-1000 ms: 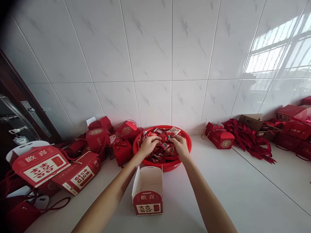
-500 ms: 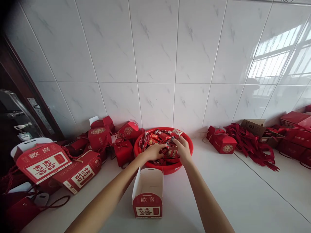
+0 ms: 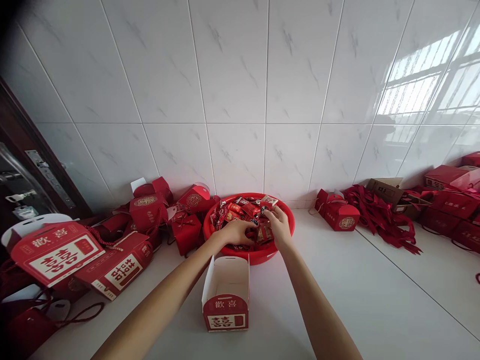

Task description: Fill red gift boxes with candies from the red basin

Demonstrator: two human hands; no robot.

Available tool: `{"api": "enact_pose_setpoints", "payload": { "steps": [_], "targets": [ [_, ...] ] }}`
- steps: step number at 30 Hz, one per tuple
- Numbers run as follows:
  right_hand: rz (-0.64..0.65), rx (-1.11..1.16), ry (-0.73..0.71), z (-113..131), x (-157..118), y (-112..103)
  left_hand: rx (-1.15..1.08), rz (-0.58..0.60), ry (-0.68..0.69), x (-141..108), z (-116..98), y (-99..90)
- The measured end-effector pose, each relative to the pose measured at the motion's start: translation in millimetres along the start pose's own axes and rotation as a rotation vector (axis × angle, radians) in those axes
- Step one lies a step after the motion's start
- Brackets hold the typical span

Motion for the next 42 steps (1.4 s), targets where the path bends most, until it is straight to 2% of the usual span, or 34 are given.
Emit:
{"api": "enact_pose_setpoints", "payload": {
  "steps": [5,9,16,19,30,35,37,39,42],
  "targets": [
    [0.010,-0.014,-0.004,-1.0,0.4,0.2,-0.025,-0.039,-0.024,3.5,-3.4,2.0],
    [-0.003,0.003,-0.001,-0.8,0.2,0.4,-0.142,-0.099,-0.044,2.6,2.7,-3.4],
    [0.008,-0.004,-0.012,0.6,0.5,0.4,-0.504,-0.365,-0.083,6.0,25.9,-28.0],
    [0.014,-0.011,-0.010,0.3,0.5,0.2,-0.612,-0.417,-0.067,7.1,30.1,-30.0],
    [0.046,-0.016,0.001,0.4,0.0,1.9,-0.821,-0.424,0.026,5.0,29.1,-27.5],
    [0.220,-0.020,0.015,4.5,-4.6,12.1,-0.865,-0.440,0.087,-1.0,25.2,-30.7],
    [0.252,0.000,0.027,5.9,-6.4,14.7,-0.856,-0.436,0.111,-3.7,22.3,-31.9],
    [0.222,0.024,0.008,7.9,-6.0,14.0,-0.829,-0.417,0.124,-4.9,19.1,-31.9],
    [0.108,0.056,-0.031,8.9,-2.7,7.9,-0.759,-0.381,0.112,-3.3,16.3,-29.3]
  ]
}}
Point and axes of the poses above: each hand's wrist, its own x-axis towards the middle knuckle, its own y-axis out of the palm, z = x × y, the point moved 6 cm from there along x, towards the middle knuckle, and after that the axes turned 14 degrees about -y, right-handed, at the moved point
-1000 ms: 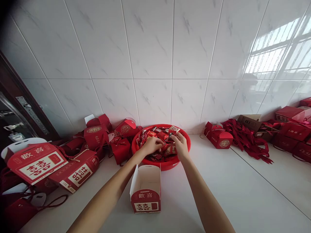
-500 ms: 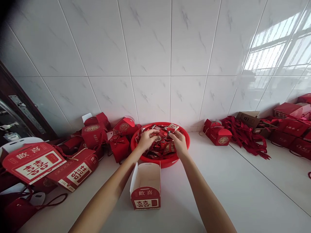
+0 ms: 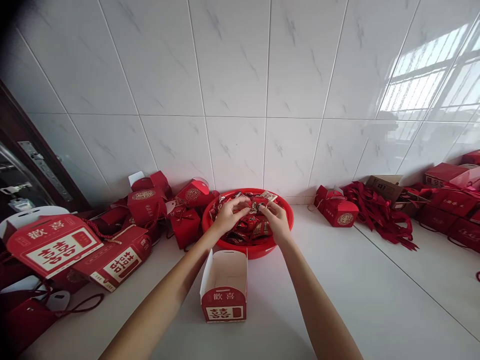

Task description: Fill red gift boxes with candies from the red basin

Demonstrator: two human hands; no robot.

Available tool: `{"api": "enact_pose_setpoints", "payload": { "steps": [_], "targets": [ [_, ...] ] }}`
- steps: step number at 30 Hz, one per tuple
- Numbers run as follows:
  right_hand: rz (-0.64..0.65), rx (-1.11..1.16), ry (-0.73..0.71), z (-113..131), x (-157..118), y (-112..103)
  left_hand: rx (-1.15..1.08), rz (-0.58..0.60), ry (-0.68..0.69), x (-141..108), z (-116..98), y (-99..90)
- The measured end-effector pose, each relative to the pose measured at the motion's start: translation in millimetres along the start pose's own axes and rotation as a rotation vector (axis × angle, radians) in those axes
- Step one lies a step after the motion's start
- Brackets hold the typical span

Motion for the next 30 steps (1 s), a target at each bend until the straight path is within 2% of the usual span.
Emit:
{"api": "enact_pose_setpoints", "payload": {
  "steps": [4,7,11,14,20,24,27,30],
  "targets": [
    [-0.107,0.035,0.003,-4.4,2.4,-7.6,0.147,0.050,-0.060,2.6,9.2,7.3],
    [-0.166,0.076,-0.008,-6.2,2.6,-11.4,0.257,0.141,-0.107,2.6,17.2,16.5],
    [-0.172,0.092,-0.031,-4.8,1.6,-10.5,0.385,0.310,-0.115,-2.4,19.2,30.9],
    [-0.152,0.093,-0.043,-2.7,0.9,-8.4,0.482,0.389,-0.125,-6.2,17.9,36.5],
    [-0.172,0.099,-0.080,-2.2,1.2,-11.3,0.650,0.462,-0.162,-5.6,15.9,39.5],
    [-0.183,0.089,-0.109,-2.1,1.8,-13.2,0.735,0.514,-0.165,1.2,13.1,48.4],
    [-0.188,0.072,-0.130,0.2,1.8,-12.7,0.759,0.498,-0.157,7.1,9.7,58.0],
    [-0.246,0.068,-0.142,1.8,0.8,-14.9,0.722,0.456,-0.144,10.1,8.5,64.4]
  ]
}}
Point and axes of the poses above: each hand's wrist, its own x-axis towards the middle knuckle, its own y-axis out of the palm, z = x × y, the point moved 6 cm from there along x, towards the middle knuckle, and after that the axes turned 14 degrees about -y, right-handed, at the moved point
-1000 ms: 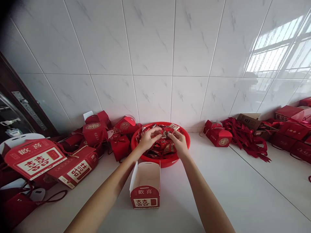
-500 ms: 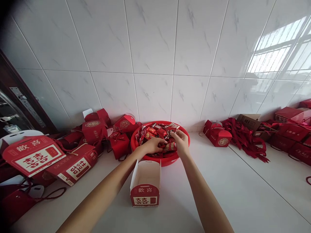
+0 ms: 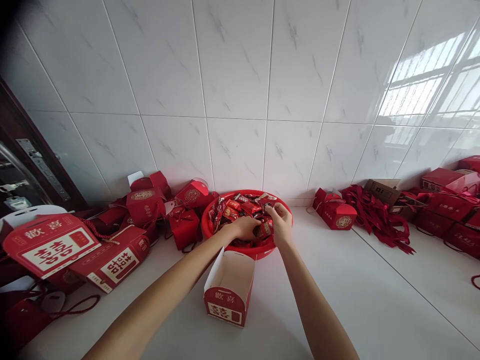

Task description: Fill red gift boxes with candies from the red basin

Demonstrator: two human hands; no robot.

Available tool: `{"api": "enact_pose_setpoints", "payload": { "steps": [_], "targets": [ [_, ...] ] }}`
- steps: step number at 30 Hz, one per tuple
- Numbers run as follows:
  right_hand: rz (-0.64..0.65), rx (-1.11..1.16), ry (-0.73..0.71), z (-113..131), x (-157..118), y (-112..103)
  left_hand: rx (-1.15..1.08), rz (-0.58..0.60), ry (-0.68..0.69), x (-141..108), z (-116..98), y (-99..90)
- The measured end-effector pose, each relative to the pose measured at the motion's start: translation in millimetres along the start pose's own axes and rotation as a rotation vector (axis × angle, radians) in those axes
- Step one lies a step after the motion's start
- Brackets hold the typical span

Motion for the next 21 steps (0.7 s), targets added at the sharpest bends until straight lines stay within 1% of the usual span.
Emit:
{"api": "enact_pose_setpoints", "payload": {
  "steps": [3,5,7,11,13,17,21],
  "targets": [
    [-0.050,0.000,-0.018,1.1,-0.6,-2.8,-0.100,-0.040,0.007,1.0,4.4,-0.8],
    [-0.060,0.005,-0.014,0.7,-1.2,-3.5,-0.198,-0.087,0.003,0.7,12.0,-5.8],
    [-0.062,0.015,0.011,-0.6,-1.9,-3.6,-0.320,-0.168,-0.002,-0.2,21.6,-15.2],
    [-0.055,0.051,0.048,-1.5,-2.8,-1.6,-0.597,-0.380,0.002,-4.4,39.8,-36.9],
    [-0.055,0.064,0.044,-0.5,-2.8,-0.6,-0.719,-0.444,0.017,-6.0,45.4,-42.9],
    [-0.057,0.058,0.053,0.1,-2.4,0.4,-0.879,-0.475,0.035,-6.5,49.6,-45.3],
    [-0.045,0.064,0.073,-0.8,-1.3,1.0,-0.955,-0.466,0.018,-6.5,50.3,-43.9]
  ]
}}
Point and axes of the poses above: each hand's wrist, its own x-axis towards the middle knuckle, its own y-axis out of the palm, z = x × y, the point moved 6 cm from there along x, towards the middle knuckle, and after that the axes turned 14 degrees about -y, right-handed, at the moved point
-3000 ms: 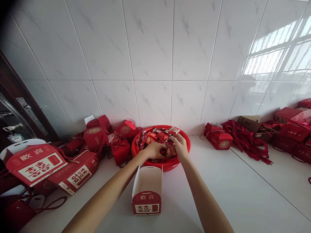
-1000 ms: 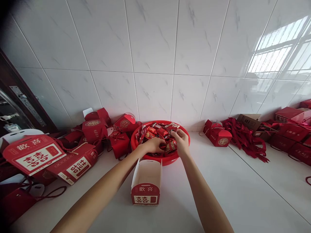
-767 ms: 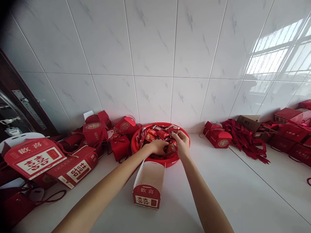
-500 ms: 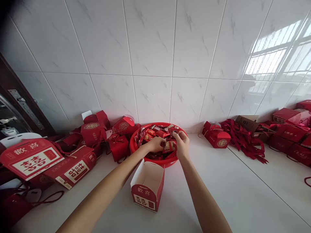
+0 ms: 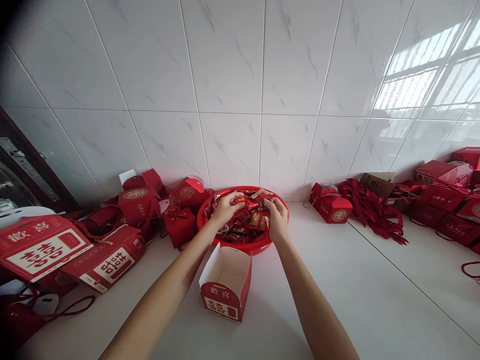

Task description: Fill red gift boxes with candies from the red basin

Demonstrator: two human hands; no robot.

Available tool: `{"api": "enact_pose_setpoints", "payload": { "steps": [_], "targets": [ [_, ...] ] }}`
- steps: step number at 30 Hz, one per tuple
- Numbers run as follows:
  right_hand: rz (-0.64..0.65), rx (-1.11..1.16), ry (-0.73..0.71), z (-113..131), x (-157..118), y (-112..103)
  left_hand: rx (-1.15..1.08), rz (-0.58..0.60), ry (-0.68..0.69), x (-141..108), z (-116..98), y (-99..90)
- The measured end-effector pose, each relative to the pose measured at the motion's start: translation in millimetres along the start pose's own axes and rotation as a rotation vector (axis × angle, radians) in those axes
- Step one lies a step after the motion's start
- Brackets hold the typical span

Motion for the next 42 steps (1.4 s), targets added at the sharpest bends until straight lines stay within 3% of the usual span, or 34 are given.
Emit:
{"api": "enact_pose_setpoints", "payload": {
  "steps": [17,21,25,32,37,42],
  "targets": [
    [0.071,-0.008,0.034,-4.0,0.6,1.2,-0.087,0.014,-0.134,-7.0,1.3,-1.5],
    [0.092,-0.026,0.044,-4.8,0.2,2.0,-0.177,0.119,-0.221,-7.8,1.2,3.1],
    [0.203,-0.090,0.087,-5.1,-2.2,8.6,-0.251,0.284,-0.311,-12.9,-2.5,9.1],
    [0.255,-0.085,0.093,-3.9,-3.1,11.6,-0.296,0.409,-0.297,-23.1,-10.0,16.5],
    [0.248,-0.076,0.110,-4.9,-2.8,10.8,-0.313,0.396,-0.293,-22.8,-7.6,18.8],
    [0.221,-0.066,0.093,-6.1,-0.8,8.2,-0.339,0.298,-0.269,-16.5,-6.0,13.0]
  ]
}}
Point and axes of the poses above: each hand's wrist, its own x-axis towards the middle knuckle, its own y-axis out of the palm, z = x × y, the point moved 6 cm from there along x, towards the middle knuckle, and after that the axes turned 14 degrees about -y, right-handed, at the moved point
